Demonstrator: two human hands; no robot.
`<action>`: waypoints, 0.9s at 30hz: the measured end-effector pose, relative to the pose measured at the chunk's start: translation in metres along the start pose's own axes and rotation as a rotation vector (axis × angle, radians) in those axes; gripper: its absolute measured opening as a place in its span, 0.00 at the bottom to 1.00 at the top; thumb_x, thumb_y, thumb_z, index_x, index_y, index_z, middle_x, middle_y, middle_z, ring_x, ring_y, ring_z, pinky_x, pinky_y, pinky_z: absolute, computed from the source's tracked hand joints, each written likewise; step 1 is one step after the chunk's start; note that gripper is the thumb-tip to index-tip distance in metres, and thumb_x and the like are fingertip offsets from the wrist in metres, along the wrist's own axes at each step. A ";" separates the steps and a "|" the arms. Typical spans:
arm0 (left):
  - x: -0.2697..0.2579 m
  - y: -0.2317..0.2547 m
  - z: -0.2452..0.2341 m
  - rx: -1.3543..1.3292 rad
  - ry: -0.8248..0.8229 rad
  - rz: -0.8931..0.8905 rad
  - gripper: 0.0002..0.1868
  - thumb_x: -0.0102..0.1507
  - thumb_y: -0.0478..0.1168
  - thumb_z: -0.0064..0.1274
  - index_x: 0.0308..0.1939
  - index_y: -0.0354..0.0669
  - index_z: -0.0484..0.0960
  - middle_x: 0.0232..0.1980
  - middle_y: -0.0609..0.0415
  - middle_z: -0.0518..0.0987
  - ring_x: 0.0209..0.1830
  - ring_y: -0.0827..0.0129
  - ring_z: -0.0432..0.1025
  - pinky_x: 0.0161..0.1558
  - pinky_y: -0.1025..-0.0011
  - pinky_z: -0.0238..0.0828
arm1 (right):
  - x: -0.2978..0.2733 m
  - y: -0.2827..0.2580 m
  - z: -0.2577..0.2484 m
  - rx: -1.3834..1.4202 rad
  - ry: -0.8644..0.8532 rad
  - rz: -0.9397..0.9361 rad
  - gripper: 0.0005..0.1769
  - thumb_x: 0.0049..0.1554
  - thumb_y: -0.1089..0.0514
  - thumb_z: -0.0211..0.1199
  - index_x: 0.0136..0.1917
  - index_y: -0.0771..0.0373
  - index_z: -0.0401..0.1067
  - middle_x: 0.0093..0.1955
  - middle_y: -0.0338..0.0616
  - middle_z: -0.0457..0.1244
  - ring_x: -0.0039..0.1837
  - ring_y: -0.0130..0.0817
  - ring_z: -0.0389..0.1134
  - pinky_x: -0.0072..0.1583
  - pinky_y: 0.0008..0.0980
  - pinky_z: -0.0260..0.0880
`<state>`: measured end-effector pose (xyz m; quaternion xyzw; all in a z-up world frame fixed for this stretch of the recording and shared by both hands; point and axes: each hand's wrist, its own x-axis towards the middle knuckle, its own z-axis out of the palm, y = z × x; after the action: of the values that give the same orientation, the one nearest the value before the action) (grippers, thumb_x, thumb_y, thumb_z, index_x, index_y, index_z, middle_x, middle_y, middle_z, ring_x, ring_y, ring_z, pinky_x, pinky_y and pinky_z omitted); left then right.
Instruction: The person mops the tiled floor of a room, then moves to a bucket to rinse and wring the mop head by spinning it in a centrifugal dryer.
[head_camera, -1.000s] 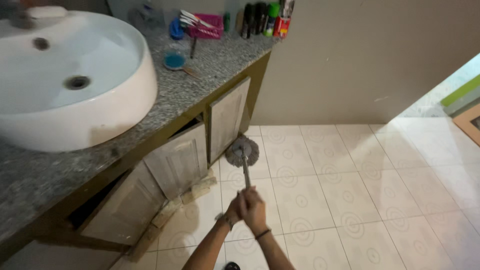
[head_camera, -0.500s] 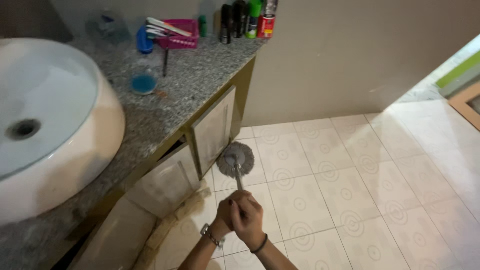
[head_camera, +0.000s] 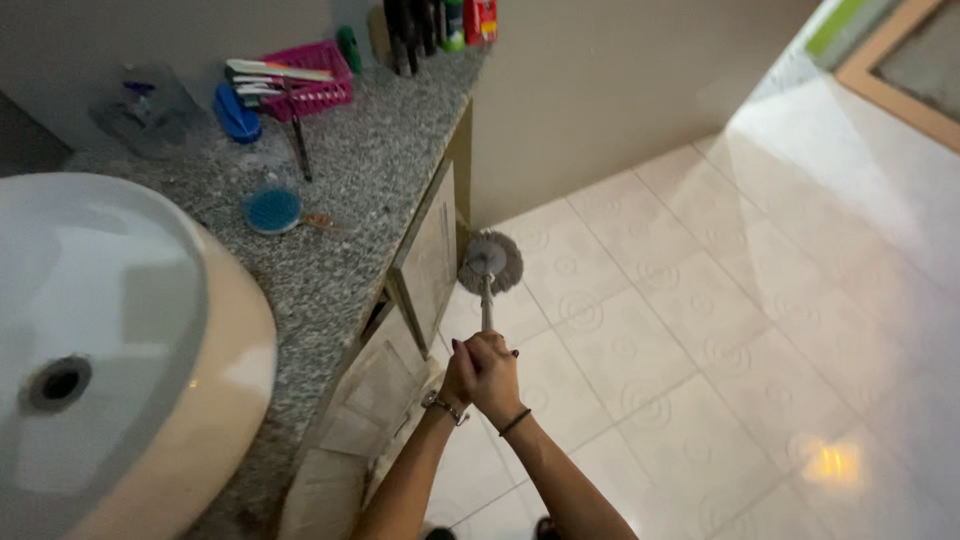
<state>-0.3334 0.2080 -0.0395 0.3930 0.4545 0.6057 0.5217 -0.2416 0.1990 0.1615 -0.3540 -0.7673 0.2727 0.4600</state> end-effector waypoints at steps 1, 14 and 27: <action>-0.015 0.016 -0.002 0.194 0.019 -0.020 0.15 0.72 0.44 0.47 0.43 0.32 0.76 0.37 0.52 0.79 0.35 0.67 0.72 0.36 0.67 0.74 | -0.005 -0.018 -0.001 0.014 0.038 0.018 0.11 0.57 0.58 0.67 0.37 0.66 0.72 0.40 0.51 0.66 0.37 0.46 0.68 0.39 0.40 0.70; -0.079 0.132 0.007 0.795 0.012 0.539 0.23 0.63 0.44 0.58 0.60 0.43 0.72 0.59 0.46 0.77 0.59 0.53 0.74 0.55 0.62 0.74 | -0.009 -0.085 -0.012 0.259 0.082 -0.251 0.03 0.57 0.68 0.56 0.43 0.69 0.71 0.42 0.54 0.66 0.43 0.47 0.70 0.46 0.37 0.71; 0.100 0.028 0.011 1.061 -0.142 0.067 0.17 0.71 0.50 0.48 0.50 0.38 0.72 0.49 0.45 0.80 0.52 0.57 0.74 0.52 0.62 0.73 | 0.047 0.044 0.019 -0.129 0.120 0.404 0.16 0.64 0.56 0.62 0.40 0.71 0.70 0.34 0.58 0.65 0.33 0.49 0.64 0.39 0.42 0.66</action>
<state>-0.3452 0.3077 -0.0088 0.6571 0.6489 0.2811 0.2610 -0.2613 0.2614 0.1449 -0.5450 -0.6679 0.2882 0.4170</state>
